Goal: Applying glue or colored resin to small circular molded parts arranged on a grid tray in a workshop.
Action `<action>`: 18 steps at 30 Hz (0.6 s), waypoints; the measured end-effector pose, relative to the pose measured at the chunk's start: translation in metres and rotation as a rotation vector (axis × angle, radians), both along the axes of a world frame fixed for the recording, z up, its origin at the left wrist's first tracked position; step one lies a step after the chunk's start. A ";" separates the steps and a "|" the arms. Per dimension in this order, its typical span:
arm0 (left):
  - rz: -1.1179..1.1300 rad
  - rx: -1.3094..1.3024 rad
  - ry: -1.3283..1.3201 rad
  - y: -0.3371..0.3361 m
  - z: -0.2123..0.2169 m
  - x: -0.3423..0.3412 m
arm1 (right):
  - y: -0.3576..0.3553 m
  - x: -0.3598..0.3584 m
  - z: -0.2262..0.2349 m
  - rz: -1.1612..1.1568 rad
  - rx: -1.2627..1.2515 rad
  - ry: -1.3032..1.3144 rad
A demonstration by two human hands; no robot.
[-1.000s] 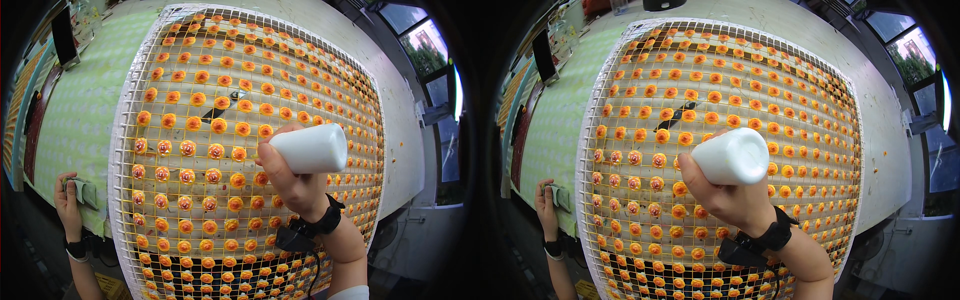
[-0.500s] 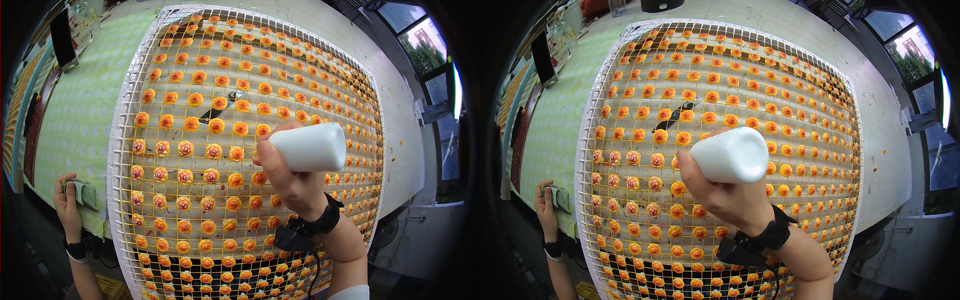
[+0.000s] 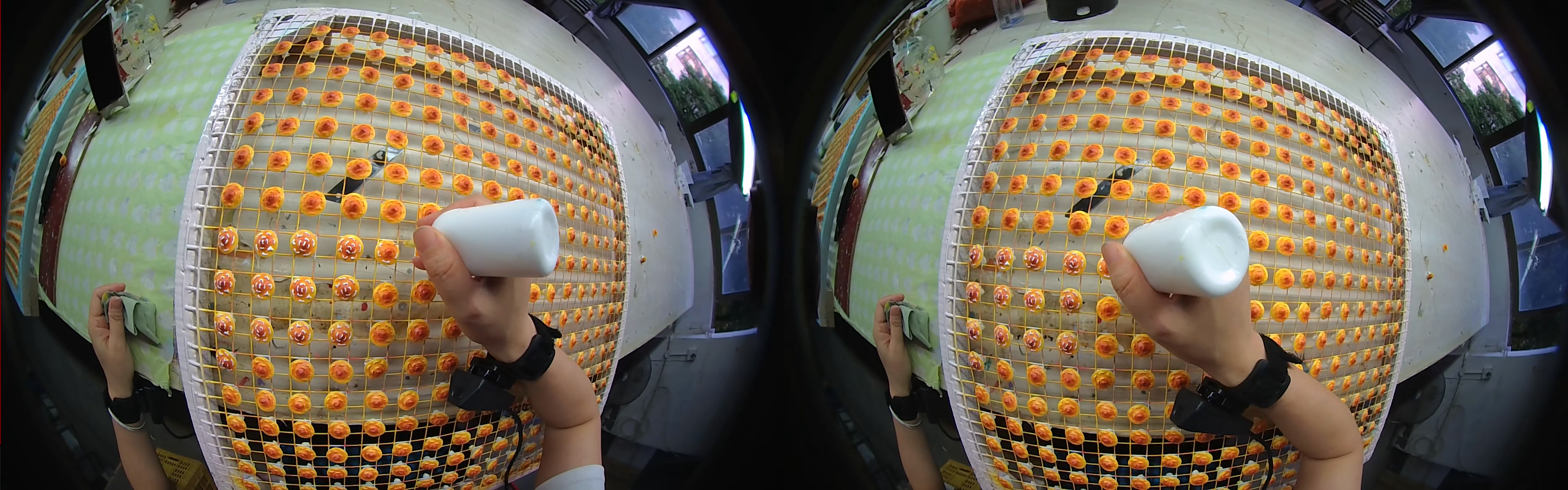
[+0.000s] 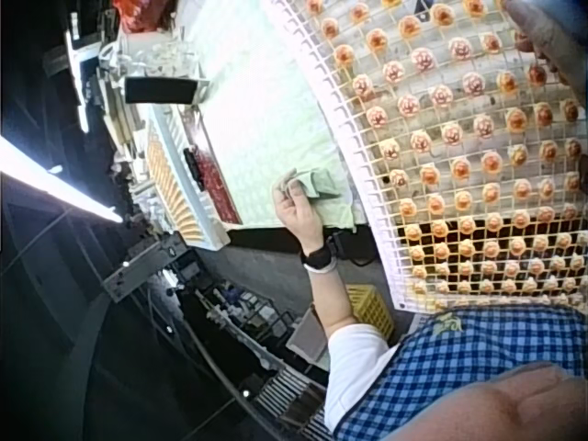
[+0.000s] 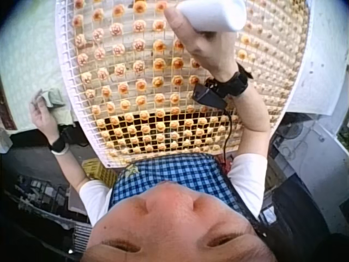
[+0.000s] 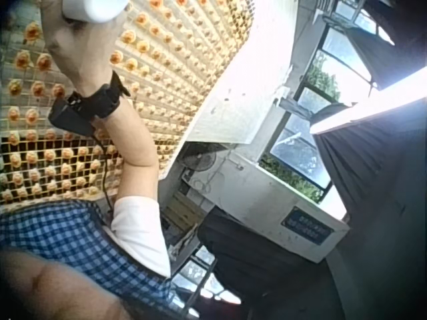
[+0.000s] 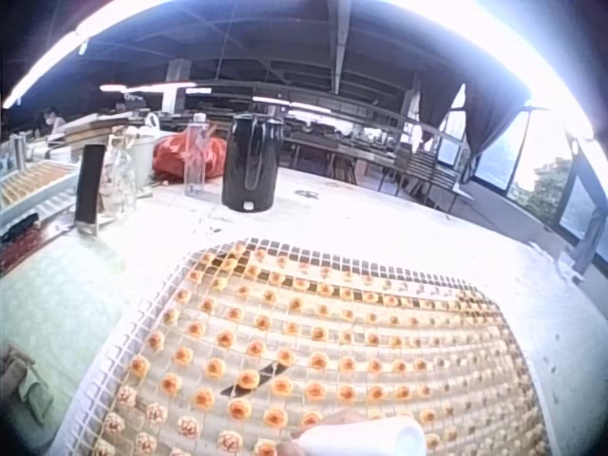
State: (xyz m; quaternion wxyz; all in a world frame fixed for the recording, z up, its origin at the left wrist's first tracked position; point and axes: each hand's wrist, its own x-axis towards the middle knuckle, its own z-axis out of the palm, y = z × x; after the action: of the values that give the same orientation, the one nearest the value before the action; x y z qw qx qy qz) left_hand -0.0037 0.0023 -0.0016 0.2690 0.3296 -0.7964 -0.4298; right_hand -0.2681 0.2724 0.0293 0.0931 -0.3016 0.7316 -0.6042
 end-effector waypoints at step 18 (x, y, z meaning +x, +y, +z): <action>0.005 0.012 -0.004 0.001 0.001 -0.001 | 0.000 0.001 -0.002 -0.018 -0.007 0.001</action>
State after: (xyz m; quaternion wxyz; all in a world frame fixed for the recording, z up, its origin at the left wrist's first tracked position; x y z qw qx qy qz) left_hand -0.0043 0.0031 -0.0003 0.2665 0.3340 -0.7934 -0.4335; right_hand -0.2675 0.2725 0.0274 0.0862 -0.2955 0.7322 -0.6075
